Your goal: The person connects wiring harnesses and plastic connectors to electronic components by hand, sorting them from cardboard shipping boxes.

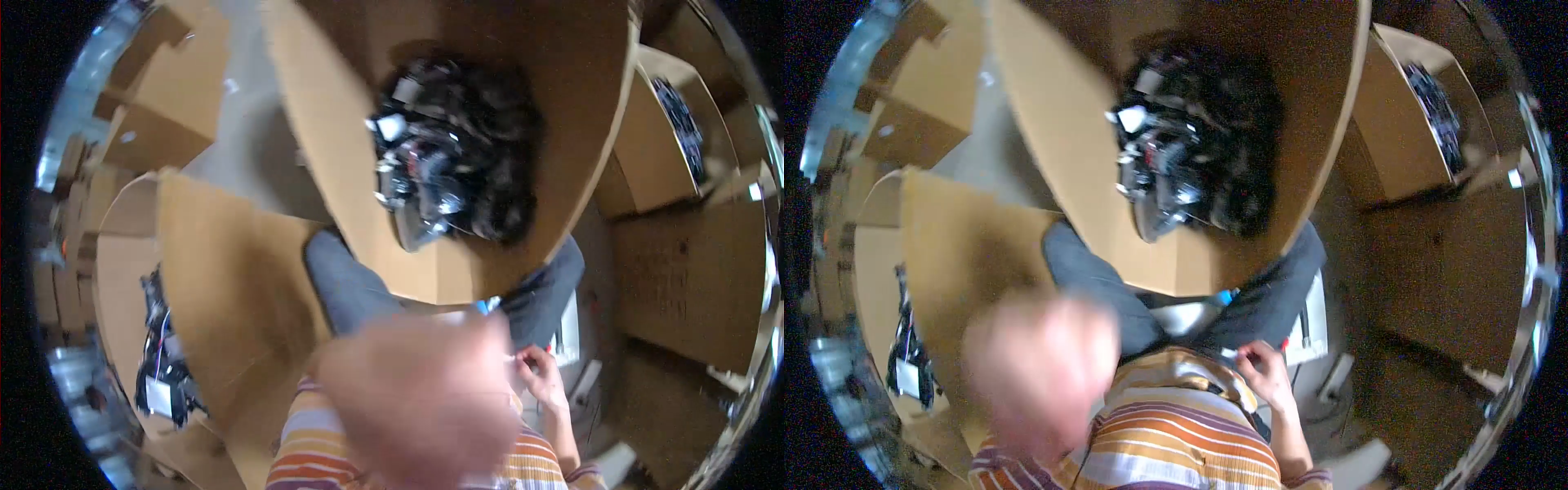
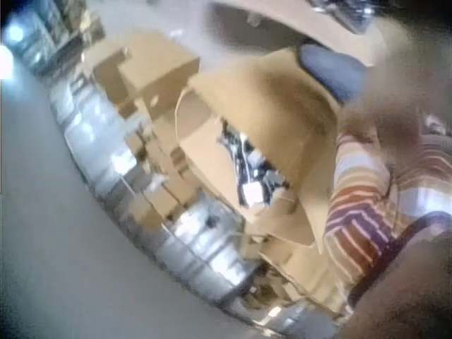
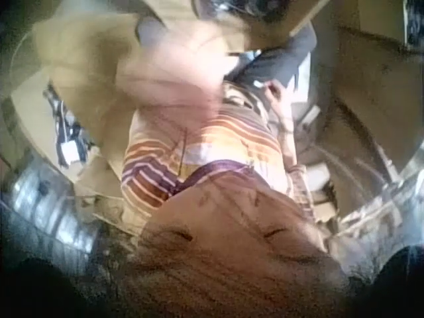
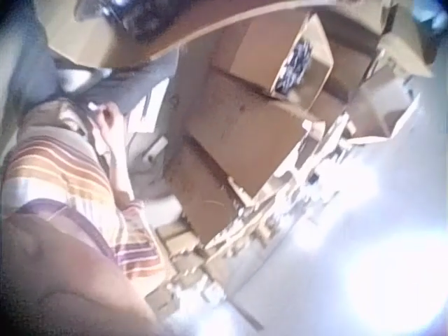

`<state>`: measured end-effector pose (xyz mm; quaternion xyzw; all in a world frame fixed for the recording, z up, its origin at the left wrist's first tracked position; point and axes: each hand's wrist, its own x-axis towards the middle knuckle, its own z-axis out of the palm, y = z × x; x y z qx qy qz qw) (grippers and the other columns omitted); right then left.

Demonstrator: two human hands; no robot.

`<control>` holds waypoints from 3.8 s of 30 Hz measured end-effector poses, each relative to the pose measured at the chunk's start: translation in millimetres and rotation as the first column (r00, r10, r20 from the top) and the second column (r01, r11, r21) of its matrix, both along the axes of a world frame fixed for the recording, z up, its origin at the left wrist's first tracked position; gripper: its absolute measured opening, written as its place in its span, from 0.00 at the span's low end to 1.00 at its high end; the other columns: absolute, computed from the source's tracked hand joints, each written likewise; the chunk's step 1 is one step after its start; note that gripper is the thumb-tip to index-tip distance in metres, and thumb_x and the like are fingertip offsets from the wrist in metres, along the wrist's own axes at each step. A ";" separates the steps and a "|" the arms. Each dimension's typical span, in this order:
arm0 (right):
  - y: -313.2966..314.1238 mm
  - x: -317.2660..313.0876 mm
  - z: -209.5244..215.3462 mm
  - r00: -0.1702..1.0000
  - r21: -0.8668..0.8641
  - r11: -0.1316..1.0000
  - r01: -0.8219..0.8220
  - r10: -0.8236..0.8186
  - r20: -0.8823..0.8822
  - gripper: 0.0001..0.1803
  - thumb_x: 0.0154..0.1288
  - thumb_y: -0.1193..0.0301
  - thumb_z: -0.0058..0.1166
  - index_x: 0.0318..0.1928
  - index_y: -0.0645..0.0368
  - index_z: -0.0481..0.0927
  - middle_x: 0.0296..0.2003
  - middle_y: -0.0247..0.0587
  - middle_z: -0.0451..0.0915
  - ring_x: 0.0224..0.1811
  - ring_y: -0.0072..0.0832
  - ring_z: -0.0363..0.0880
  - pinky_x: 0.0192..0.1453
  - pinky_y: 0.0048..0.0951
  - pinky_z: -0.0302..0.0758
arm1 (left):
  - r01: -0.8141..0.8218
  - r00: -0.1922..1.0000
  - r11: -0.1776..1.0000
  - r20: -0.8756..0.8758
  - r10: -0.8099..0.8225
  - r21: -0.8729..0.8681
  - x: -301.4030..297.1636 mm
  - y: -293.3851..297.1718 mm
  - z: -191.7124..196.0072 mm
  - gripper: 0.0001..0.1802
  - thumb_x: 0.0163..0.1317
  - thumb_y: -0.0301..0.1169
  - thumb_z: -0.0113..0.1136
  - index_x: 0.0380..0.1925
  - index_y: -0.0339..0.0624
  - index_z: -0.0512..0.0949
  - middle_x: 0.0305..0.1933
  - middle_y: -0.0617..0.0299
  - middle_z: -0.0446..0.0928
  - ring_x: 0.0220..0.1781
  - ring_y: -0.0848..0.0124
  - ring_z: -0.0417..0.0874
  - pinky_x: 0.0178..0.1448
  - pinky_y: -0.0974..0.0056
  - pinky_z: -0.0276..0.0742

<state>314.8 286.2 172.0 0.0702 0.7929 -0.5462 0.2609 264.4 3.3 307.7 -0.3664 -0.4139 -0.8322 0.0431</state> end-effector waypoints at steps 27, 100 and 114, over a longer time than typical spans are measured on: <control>11.5 -43.2 -20.9 0.990 -0.036 0.997 -0.074 0.078 0.114 0.05 0.48 0.75 0.49 0.28 0.63 0.72 0.23 0.37 0.71 0.25 0.24 0.69 0.30 0.21 0.65 | 0.139 0.940 0.165 0.183 0.289 -0.976 -116.7 58.2 -301.9 0.13 0.52 0.26 0.48 0.39 0.36 0.70 0.40 0.54 0.72 0.46 0.68 0.72 0.49 0.67 0.67; -16.7 -55.4 -1.4 0.949 -0.056 0.948 -0.314 0.313 -0.029 0.04 0.48 0.77 0.49 0.28 0.64 0.72 0.22 0.37 0.72 0.21 0.19 0.69 0.25 0.19 0.66 | 0.074 0.798 0.577 0.395 0.455 -0.813 -64.5 55.5 -193.6 0.13 0.57 0.31 0.46 0.43 0.40 0.66 0.26 0.66 0.68 0.28 0.78 0.68 0.32 0.73 0.66; -8.7 -79.6 20.5 0.968 -0.307 0.918 -0.250 0.232 -0.095 0.05 0.48 0.77 0.50 0.29 0.64 0.72 0.26 0.38 0.72 0.28 0.24 0.70 0.30 0.21 0.66 | 0.439 0.671 0.773 0.740 0.056 -0.457 -32.2 57.2 -159.3 0.10 0.57 0.25 0.45 0.35 0.30 0.71 0.24 0.63 0.72 0.27 0.78 0.72 0.33 0.75 0.68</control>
